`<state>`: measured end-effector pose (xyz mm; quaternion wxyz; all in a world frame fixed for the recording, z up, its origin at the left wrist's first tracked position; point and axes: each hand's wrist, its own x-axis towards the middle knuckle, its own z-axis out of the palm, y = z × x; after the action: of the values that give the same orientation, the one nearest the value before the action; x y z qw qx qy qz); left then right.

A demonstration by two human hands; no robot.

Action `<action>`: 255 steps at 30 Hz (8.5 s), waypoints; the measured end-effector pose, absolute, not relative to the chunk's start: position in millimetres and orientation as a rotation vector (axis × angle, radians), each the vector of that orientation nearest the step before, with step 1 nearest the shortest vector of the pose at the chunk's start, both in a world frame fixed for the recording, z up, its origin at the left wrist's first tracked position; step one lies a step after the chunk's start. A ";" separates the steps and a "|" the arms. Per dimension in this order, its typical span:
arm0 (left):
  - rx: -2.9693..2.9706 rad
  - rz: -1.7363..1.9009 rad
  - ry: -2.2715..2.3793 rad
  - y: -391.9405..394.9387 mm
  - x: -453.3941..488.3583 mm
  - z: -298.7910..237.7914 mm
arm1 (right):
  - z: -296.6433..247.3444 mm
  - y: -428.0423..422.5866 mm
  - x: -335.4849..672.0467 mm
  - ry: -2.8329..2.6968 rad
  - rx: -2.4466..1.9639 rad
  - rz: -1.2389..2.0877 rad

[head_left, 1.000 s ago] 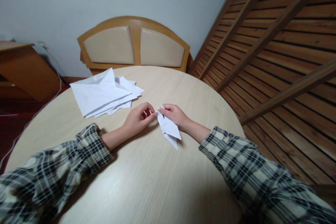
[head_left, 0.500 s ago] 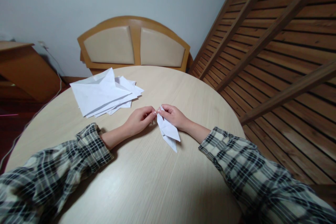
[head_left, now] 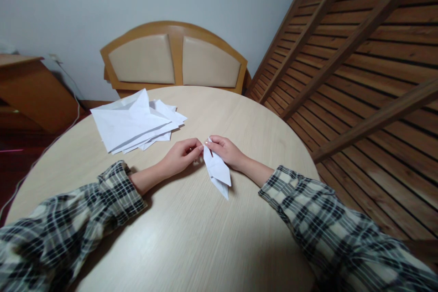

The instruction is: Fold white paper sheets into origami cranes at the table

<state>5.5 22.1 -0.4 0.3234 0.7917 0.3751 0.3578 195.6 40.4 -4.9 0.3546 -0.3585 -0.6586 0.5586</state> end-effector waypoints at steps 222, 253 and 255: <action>1.597 0.923 1.079 31.2 3.7 0.1 | -7.4 43.1 203.9 -1.401 -1.072 1.351; 1.508 1.068 1.029 31.5 6.2 -1.3 | -6.6 48.7 206.2 -1.317 -1.056 1.326; 1.489 1.085 1.029 31.0 6.7 0.2 | -5.8 51.3 208.2 -1.298 -1.052 1.308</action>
<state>6.7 31.0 0.2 0.4933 0.6137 0.4244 0.4471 208.2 51.3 -5.8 0.4882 -0.4326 -0.5338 0.5381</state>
